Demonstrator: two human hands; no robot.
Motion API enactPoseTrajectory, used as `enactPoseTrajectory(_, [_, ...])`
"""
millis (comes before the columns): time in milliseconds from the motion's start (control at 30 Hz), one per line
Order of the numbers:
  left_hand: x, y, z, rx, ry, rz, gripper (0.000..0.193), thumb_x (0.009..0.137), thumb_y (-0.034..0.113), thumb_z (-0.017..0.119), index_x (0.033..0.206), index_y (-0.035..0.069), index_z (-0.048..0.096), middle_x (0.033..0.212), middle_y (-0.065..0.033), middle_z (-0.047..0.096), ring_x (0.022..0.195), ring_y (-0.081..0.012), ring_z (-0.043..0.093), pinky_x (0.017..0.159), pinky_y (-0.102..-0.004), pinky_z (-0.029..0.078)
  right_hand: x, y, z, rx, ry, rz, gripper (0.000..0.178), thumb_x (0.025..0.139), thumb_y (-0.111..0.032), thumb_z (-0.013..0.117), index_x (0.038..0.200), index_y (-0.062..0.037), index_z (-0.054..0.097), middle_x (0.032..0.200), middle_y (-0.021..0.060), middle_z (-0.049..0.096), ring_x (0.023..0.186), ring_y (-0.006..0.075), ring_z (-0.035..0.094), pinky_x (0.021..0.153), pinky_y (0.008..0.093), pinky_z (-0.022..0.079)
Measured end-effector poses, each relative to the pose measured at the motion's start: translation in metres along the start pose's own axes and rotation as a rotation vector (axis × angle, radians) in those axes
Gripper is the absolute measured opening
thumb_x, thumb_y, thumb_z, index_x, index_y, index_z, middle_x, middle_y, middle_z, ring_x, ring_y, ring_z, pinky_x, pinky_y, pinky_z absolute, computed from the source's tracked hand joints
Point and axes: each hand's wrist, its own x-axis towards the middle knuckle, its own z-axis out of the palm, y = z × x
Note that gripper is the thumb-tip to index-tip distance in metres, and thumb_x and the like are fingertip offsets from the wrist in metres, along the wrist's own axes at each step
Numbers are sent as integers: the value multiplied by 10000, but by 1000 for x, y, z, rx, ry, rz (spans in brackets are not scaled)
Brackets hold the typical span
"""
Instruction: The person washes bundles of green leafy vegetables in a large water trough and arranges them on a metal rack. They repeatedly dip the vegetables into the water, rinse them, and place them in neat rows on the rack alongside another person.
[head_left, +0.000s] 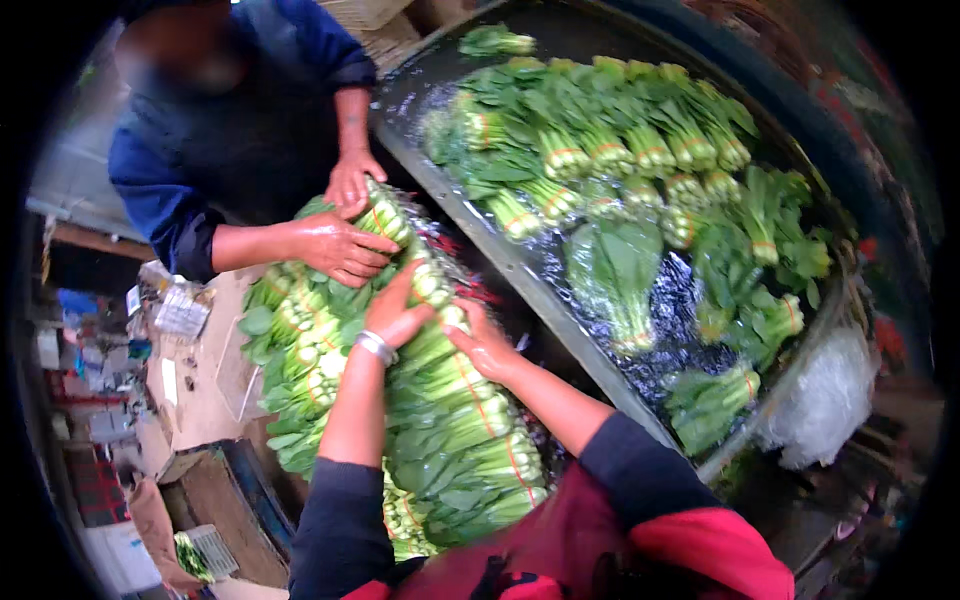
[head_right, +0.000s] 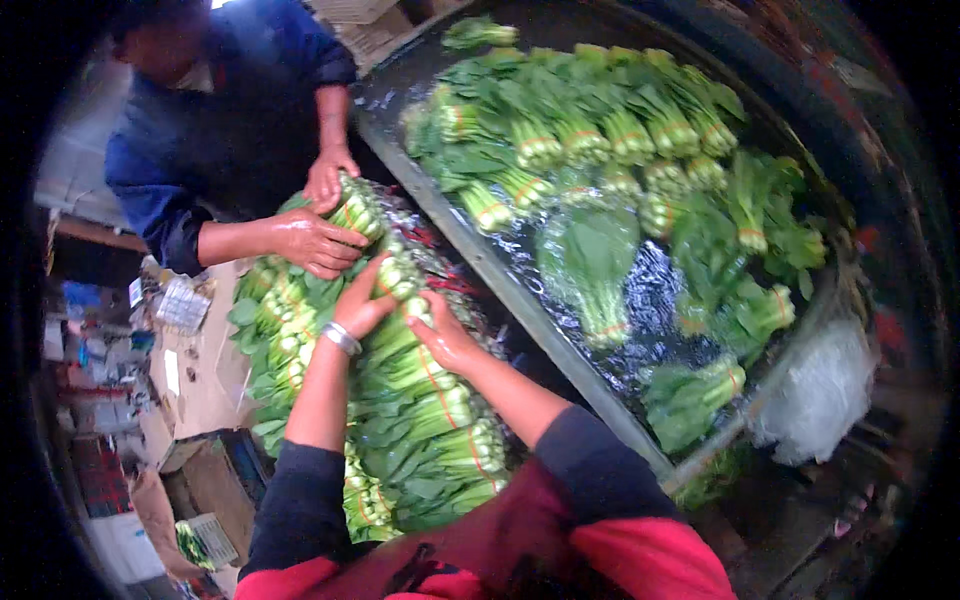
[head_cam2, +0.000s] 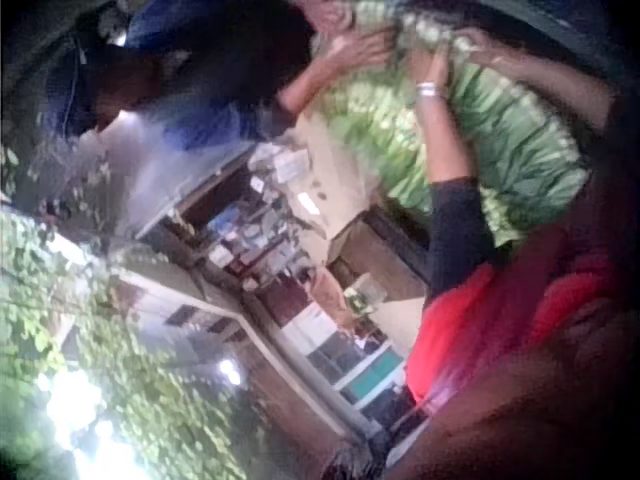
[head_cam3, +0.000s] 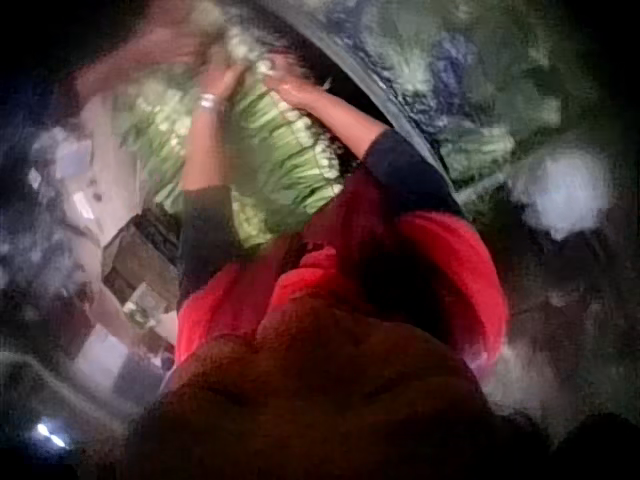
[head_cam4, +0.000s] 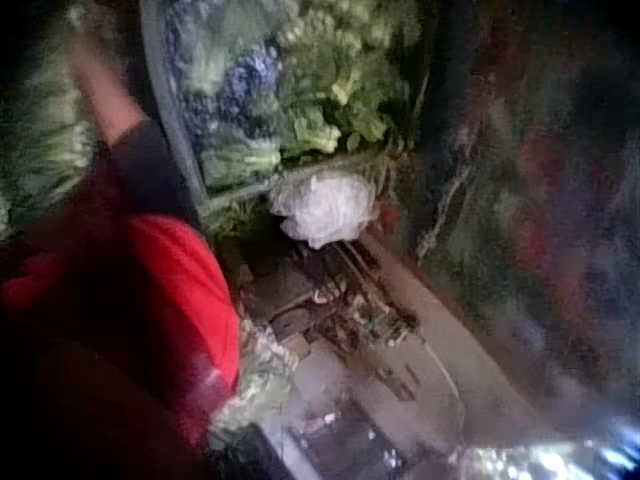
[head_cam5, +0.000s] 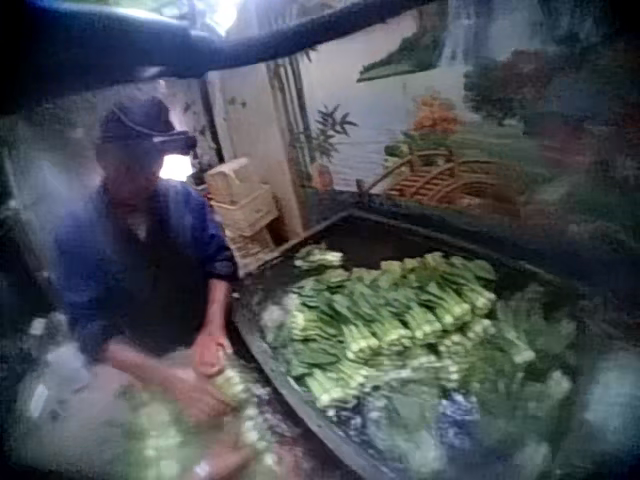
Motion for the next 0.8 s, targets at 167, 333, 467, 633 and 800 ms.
enactPoseTrajectory(167, [-19,43,39,138,250,5,612,989,525,566,1404,75,578,1355,-207,645,1234,-381,624,1054,-480,460,-15,15,-22,-5,-35,81,690,1030,-461,586,1511,-35,334,1540,278,417,1454,412,409,1210,453,304])
enactPoseTrajectory(333, [-15,31,47,287,255,-102,550,1051,491,457,1419,97,563,1352,-196,639,1273,-370,585,1085,-490,420,-113,19,-151,-818,816,-155,695,815,-253,778,1398,-8,491,1387,244,522,1298,413,500,1146,483,368])
enactPoseTrajectory(467, [-10,33,56,315,261,-49,564,1056,497,441,1451,106,539,1386,-190,609,1317,-366,539,1102,-494,399,-130,55,-216,-837,703,337,996,682,-432,889,1473,-20,446,1471,292,487,1349,425,496,1139,510,397])
enactPoseTrajectory(633, [-7,34,45,392,164,-86,663,1056,521,424,1562,91,408,1417,-222,576,1334,-381,517,1118,-506,382,-110,67,-273,-515,183,508,876,715,-392,868,1440,-49,516,1334,208,635,1211,353,624,1059,467,483])
enactPoseTrajectory(800, [1,61,31,757,99,-68,775,1040,544,456,1608,43,294,1549,-208,471,1440,-354,435,1244,-520,212,-114,-36,-290,145,-163,866,477,963,-453,626,1236,-71,704,1211,122,740,1013,261,737,935,399,565])
